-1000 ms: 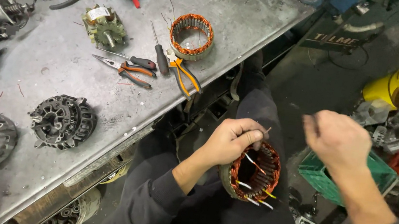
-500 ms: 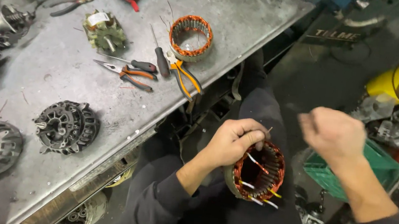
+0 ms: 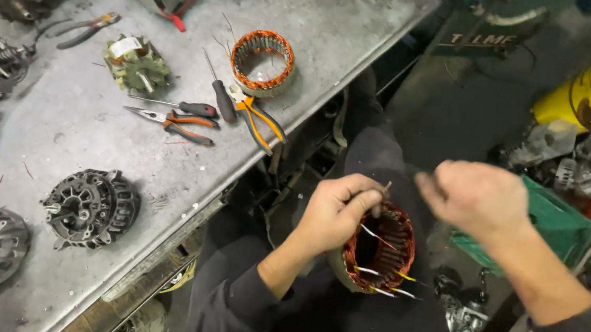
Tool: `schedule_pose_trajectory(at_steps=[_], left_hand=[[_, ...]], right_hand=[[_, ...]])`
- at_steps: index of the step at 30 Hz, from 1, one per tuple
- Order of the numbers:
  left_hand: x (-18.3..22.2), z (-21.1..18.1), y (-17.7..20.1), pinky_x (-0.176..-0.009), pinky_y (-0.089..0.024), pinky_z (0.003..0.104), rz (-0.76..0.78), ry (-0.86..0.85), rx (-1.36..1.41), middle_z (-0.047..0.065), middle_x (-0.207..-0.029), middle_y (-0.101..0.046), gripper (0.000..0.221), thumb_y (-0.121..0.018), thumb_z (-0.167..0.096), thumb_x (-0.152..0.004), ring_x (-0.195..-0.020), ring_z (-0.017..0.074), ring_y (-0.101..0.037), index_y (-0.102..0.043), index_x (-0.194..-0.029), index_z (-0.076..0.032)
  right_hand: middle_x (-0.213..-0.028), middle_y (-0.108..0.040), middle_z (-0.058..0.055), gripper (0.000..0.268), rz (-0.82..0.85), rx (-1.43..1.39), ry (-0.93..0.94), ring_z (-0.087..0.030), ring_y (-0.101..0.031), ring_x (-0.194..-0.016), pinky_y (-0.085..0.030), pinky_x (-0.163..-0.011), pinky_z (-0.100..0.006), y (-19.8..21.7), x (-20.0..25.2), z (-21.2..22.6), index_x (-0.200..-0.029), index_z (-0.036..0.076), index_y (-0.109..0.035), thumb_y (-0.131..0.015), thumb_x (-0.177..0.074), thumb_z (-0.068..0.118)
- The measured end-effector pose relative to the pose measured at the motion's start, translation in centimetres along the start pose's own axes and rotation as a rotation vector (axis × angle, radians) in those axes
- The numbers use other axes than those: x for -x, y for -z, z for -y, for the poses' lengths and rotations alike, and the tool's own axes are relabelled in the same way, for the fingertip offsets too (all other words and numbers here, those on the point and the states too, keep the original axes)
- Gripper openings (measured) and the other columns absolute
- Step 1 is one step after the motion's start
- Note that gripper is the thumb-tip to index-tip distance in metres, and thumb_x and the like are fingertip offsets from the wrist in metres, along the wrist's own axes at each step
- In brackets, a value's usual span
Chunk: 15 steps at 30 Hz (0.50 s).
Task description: Scraping and preparing wire ends on an alternator stator at a workshop bench.
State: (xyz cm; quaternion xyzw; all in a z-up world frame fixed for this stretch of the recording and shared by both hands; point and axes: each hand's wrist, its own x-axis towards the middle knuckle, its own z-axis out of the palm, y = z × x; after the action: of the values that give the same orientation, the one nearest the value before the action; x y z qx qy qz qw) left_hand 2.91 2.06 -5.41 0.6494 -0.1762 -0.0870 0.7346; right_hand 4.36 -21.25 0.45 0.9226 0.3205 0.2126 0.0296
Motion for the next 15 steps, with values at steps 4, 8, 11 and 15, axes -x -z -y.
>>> schedule_pose_trajectory(at_steps=[4, 8, 11, 15], left_hand=[[-0.4, -0.6, 0.3, -0.072, -0.054, 0.025, -0.042, -0.033, -0.008, 0.002, -0.08, -0.071, 0.013, -0.062, -0.006, -0.101, -0.075, 0.0078, -0.065, -0.073, -0.104, 0.001], [0.4, -0.9, -0.7, -0.07, -0.055, 0.025, -0.053, 0.0, -0.04, 0.003, -0.079, -0.072, 0.013, -0.063, -0.007, -0.1, -0.073, 0.0079, -0.066, -0.073, -0.105, 0.0], [0.5, -2.0, -0.9, -0.068, -0.055, 0.026, -0.114, -0.009, -0.099, 0.005, -0.079, -0.073, 0.013, -0.064, -0.007, -0.099, -0.072, 0.0098, -0.067, -0.074, -0.105, 0.0], [0.9, -3.5, -1.9, -0.069, -0.057, 0.029, -0.193, -0.073, -0.214, 0.009, -0.082, -0.074, 0.012, -0.066, -0.006, -0.096, -0.073, 0.0169, -0.073, -0.074, -0.103, -0.001]], right_hand=[[-0.056, -0.053, -0.008, 0.044, -0.037, 0.031, -0.122, -0.028, -0.059, -0.051, -0.046, -0.047, -0.043, 0.1, -0.9, -0.1, -0.059, 0.014, -0.052, -0.073, -0.085, 0.043], [-0.057, -0.054, -0.006, 0.046, -0.015, 0.003, -0.15, -0.027, -0.06, -0.053, -0.047, -0.047, -0.041, 0.1, 0.4, 0.2, -0.061, 0.015, -0.051, -0.073, -0.089, 0.044], [-0.058, -0.053, -0.007, 0.046, -0.074, -0.031, -0.169, -0.028, -0.059, -0.053, -0.047, -0.048, -0.042, 0.6, -0.5, 0.8, -0.061, 0.014, -0.05, -0.073, -0.088, 0.043], [-0.055, -0.052, -0.007, 0.046, 0.002, -0.008, -0.061, -0.028, -0.06, -0.051, -0.048, -0.047, -0.042, 0.4, 0.8, 0.1, -0.06, 0.013, -0.05, -0.074, -0.085, 0.044]])
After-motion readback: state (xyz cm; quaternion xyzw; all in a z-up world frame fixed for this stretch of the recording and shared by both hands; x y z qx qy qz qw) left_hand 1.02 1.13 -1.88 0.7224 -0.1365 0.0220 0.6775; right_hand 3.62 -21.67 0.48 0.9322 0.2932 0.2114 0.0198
